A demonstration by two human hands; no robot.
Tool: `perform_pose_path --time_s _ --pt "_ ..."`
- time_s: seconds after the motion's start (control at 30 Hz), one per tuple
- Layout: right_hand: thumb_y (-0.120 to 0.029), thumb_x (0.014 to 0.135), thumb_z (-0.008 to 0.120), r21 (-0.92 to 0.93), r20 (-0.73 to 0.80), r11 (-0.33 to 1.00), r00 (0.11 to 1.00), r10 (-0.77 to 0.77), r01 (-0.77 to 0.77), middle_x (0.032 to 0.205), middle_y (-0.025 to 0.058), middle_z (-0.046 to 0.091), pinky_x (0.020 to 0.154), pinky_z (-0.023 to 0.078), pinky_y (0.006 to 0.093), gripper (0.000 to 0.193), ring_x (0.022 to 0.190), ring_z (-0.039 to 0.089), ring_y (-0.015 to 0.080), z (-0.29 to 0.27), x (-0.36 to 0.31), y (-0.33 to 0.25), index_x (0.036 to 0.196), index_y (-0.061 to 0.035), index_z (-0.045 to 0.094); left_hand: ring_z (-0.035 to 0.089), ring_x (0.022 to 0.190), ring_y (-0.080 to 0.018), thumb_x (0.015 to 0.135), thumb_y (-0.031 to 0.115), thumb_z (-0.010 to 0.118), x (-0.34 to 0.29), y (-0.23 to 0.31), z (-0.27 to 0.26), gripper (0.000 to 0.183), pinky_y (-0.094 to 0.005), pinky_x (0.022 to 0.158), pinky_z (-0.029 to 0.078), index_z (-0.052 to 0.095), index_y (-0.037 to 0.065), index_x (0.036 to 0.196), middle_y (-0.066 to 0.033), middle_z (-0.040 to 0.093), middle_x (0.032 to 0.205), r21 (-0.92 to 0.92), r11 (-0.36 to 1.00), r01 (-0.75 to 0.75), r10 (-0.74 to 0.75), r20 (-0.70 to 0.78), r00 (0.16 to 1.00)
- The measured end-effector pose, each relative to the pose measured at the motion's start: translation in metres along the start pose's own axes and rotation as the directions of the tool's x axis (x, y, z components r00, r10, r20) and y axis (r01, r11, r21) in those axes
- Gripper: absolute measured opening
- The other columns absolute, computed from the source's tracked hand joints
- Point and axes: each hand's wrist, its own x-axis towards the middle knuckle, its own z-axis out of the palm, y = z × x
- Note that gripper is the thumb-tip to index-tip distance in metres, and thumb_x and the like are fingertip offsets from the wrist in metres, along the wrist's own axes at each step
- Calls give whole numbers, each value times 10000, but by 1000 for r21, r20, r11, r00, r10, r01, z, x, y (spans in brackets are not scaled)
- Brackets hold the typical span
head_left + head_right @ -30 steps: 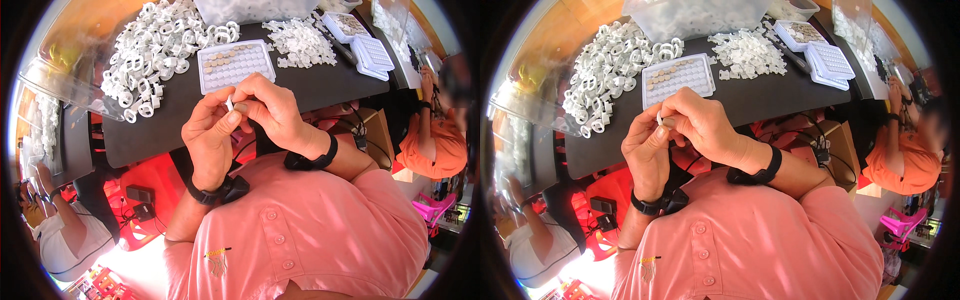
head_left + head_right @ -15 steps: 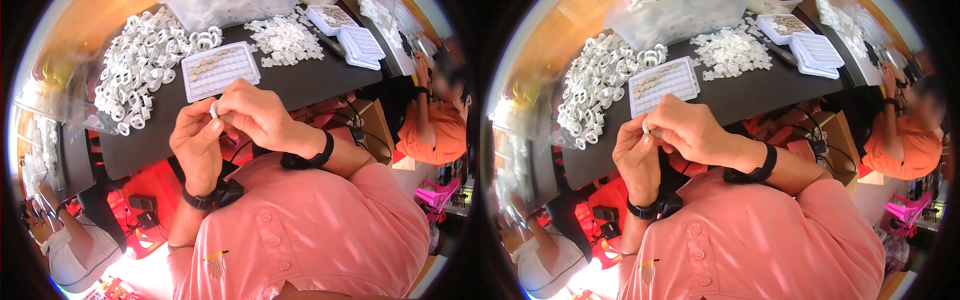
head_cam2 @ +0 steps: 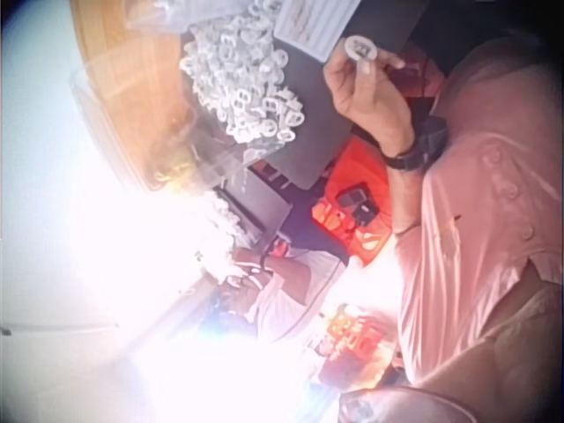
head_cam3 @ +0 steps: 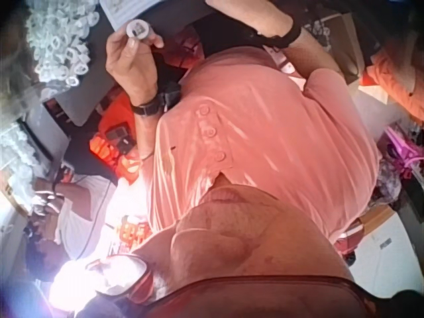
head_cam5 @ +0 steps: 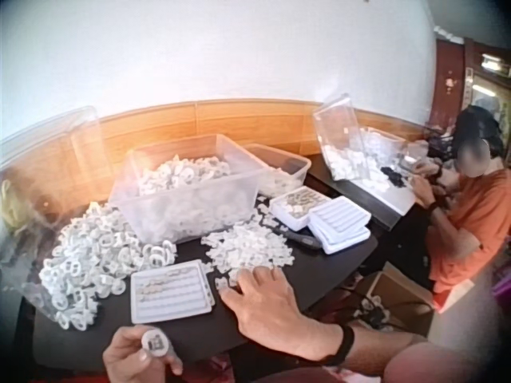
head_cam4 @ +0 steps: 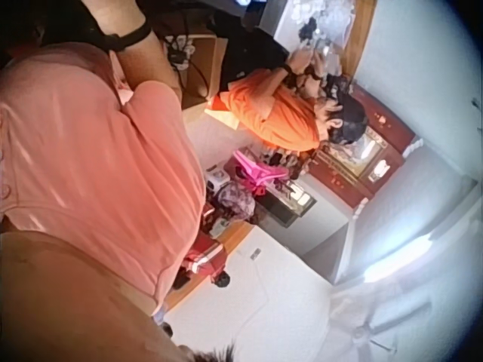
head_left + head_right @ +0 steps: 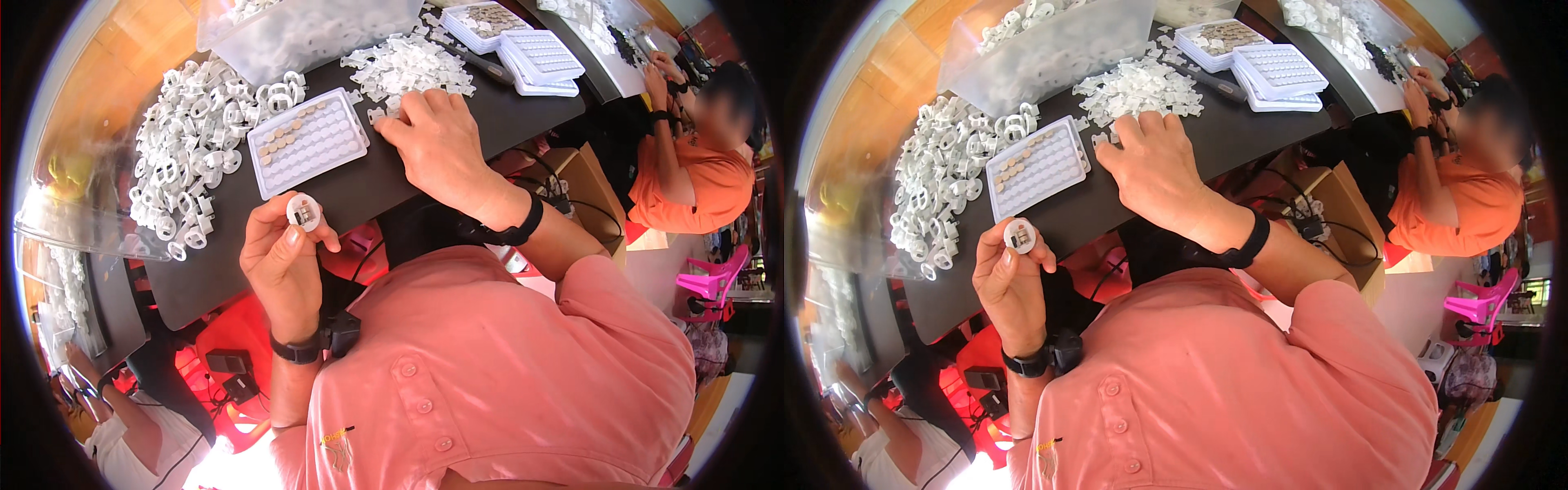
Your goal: Assembling small plastic components by inserting internal parts into housings at a workbench.
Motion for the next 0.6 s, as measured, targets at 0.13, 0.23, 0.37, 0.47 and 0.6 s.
perform_pose_path --time_s 0.13,0.23,0.37,0.47,0.6 --pt "-17 694 734 171 5 984 999 -50 48 868 25 551 719 399 383 266 842 565 245 -8 -12 10 934 -128 696 630 779 -212 936 124 629 -2 1 2 283 -357 631 535 603 -48 1159 -166 646 981 -50 999 -5 4 -24 1000" --pt "-15 706 734 206 -44 978 999 -24 32 867 23 549 714 389 382 261 836 562 241 -10 -10 16 938 -127 693 626 779 -210 939 126 619 -1 2 5 279 -355 627 536 603 -47 1158 -164 641 972 -64 998 0 -2 -27 1000" --pt "-56 733 716 98 -9 995 1000 -9 10 856 21 549 746 374 392 200 850 553 235 -4 4 11 913 -140 701 626 773 -210 938 128 628 -1 1 5 277 -354 626 537 603 -48 1150 -163 640 972 -61 998 7 -9 -37 999" --pt "-53 747 725 44 58 999 998 -26 24 862 15 549 768 374 392 235 874 561 221 -2 4 12 963 -145 709 627 764 -213 933 127 642 -2 1 3 277 -354 625 537 602 -50 1142 -163 640 978 -24 1000 10 -10 -36 999" --pt "-66 718 702 110 -16 989 995 -97 98 865 22 542 791 361 395 198 882 536 247 -2 -5 15 898 -147 715 629 759 -215 928 130 657 -5 2 1 284 -354 624 535 601 -53 1138 -162 641 986 -17 1000 -9 8 -28 1000"
